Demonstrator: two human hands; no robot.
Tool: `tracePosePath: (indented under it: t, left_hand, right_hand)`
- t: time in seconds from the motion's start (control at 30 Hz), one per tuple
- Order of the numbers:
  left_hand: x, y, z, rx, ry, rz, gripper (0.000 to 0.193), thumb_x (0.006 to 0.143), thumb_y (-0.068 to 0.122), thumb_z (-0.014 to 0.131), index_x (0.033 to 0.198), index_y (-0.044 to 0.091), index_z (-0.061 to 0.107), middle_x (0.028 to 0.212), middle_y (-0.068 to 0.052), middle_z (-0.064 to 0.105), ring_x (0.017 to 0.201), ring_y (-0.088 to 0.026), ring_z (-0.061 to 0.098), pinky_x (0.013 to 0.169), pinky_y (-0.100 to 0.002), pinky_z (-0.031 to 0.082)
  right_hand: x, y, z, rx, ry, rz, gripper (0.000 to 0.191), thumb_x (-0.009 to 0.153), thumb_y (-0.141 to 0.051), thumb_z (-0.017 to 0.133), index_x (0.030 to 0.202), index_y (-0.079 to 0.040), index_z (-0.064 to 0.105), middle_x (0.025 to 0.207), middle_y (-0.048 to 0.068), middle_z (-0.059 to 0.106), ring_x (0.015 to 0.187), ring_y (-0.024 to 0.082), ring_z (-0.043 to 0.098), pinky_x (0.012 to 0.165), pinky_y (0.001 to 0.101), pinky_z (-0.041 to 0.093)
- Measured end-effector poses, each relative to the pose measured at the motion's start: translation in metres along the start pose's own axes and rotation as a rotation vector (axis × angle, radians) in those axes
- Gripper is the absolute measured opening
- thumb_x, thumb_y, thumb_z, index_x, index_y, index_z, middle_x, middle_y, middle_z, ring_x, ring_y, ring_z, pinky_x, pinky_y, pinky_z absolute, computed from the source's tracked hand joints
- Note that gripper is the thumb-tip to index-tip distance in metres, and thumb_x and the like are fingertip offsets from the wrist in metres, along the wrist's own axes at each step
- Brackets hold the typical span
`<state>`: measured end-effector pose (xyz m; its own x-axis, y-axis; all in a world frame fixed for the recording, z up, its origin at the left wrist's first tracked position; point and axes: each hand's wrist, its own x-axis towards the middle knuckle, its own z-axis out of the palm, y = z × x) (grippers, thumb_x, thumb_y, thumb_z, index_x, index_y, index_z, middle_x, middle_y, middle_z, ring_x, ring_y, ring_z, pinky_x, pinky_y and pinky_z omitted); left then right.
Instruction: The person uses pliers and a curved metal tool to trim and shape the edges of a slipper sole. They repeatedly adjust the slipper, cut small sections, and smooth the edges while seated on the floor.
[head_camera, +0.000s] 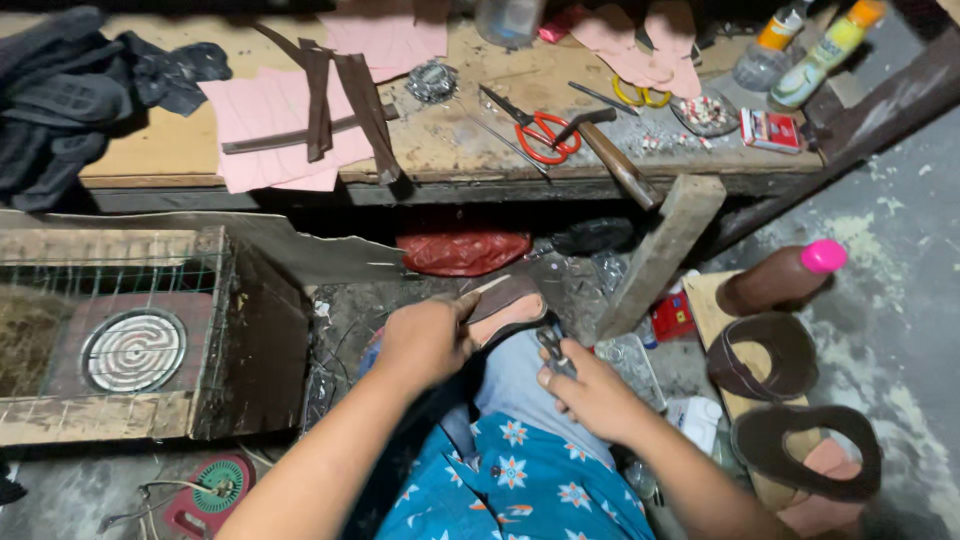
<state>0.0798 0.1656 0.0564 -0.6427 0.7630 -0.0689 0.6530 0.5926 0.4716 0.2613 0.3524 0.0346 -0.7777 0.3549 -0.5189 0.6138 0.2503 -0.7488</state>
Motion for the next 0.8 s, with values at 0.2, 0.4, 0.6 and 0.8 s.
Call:
tracePosePath:
  t: [0.2, 0.4, 0.6, 0.8]
  left_hand:
    - [-0.012, 0.013, 0.026, -0.247, 0.230, 0.113, 0.045, 0.080, 0.027, 0.075, 0.120, 0.006, 0.073, 0.112, -0.015, 0.069, 0.101, -0.037, 0.064, 0.085, -0.045, 0.052]
    - [-0.027, 0.030, 0.038, -0.258, 0.415, 0.069, 0.028, 0.093, 0.025, 0.070, 0.113, 0.007, 0.077, 0.110, -0.009, 0.071, 0.101, -0.033, 0.065, 0.087, -0.044, 0.051]
    - [-0.045, 0.043, 0.045, -0.057, 0.504, 0.203, 0.045, 0.080, 0.025, 0.076, 0.118, 0.001, 0.072, 0.114, -0.014, 0.066, 0.099, -0.034, 0.061, 0.080, -0.046, 0.047]
    - [-0.047, 0.044, 0.050, -0.007, 0.492, 0.201, 0.043, 0.081, 0.019, 0.074, 0.120, 0.001, 0.070, 0.115, -0.014, 0.066, 0.098, -0.032, 0.061, 0.081, -0.045, 0.047]
  right_hand:
    - [0.002, -0.008, -0.020, -0.623, 0.013, -0.391, 0.051, 0.090, -0.030, 0.062, 0.130, 0.001, 0.052, 0.120, 0.027, 0.065, 0.116, 0.044, 0.061, 0.097, 0.0500, 0.047]
    - [-0.002, -0.021, -0.009, -0.680, -0.008, -0.257, 0.047, 0.090, -0.029, 0.061, 0.127, -0.002, 0.054, 0.125, 0.024, 0.064, 0.120, 0.041, 0.059, 0.100, 0.0494, 0.046]
    - [-0.008, -0.030, -0.010, -0.707, -0.067, -0.257, 0.046, 0.090, -0.029, 0.061, 0.125, -0.001, 0.053, 0.122, 0.024, 0.066, 0.116, 0.041, 0.062, 0.097, 0.0499, 0.048]
    - [-0.014, -0.024, -0.006, -0.675, -0.051, -0.229, 0.040, 0.090, -0.028, 0.062, 0.118, -0.001, 0.055, 0.112, 0.026, 0.067, 0.109, 0.044, 0.063, 0.093, 0.0532, 0.048]
